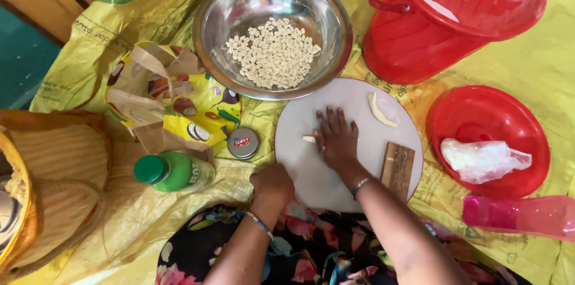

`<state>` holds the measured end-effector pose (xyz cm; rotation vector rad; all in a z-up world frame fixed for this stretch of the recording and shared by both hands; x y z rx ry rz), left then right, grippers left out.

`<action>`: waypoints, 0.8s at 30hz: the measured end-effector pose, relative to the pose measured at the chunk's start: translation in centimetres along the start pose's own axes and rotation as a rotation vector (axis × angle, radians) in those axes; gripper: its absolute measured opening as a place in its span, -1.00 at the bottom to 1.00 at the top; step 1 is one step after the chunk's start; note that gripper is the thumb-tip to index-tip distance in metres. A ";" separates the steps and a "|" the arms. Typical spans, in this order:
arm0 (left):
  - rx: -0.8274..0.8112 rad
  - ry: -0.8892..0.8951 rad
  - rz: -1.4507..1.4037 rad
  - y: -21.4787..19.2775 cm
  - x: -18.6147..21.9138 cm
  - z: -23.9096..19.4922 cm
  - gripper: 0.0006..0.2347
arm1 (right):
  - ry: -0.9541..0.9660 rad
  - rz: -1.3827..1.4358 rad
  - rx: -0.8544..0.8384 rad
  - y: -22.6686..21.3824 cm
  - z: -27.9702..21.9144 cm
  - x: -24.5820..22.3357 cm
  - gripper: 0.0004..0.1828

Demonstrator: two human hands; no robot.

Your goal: The person rolls a piece of dough into a long rope on a white cutting board, then pinches off small pieces and rolls them into tiny balls. The small dough balls are placed into a metal bowl. The person repeats this process with additional dough pieces.

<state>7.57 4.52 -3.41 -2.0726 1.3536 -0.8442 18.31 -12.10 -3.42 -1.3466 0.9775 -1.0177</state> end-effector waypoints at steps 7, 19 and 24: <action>0.034 0.014 -0.014 0.1 -0.2 0.6 -0.74 | -0.046 0.065 0.049 -1.6 -7.6 -2.3 -0.38; 0.073 0.004 0.027 -0.9 -0.6 -0.6 -0.73 | 0.054 0.081 -0.070 0.9 -10.0 -3.3 -0.23; 0.104 0.000 -0.019 -0.8 -0.3 -0.4 -0.74 | 0.159 0.121 -0.179 2.1 -5.4 -1.5 -0.20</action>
Point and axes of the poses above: each hand's wrist, its own z-axis towards the middle knuckle, its own y-axis out of the palm, x = y × z, the point moved 8 cm from there along z, towards the middle knuckle, and after that the axes turned 4 degrees about -z, right-handed, at the moved point
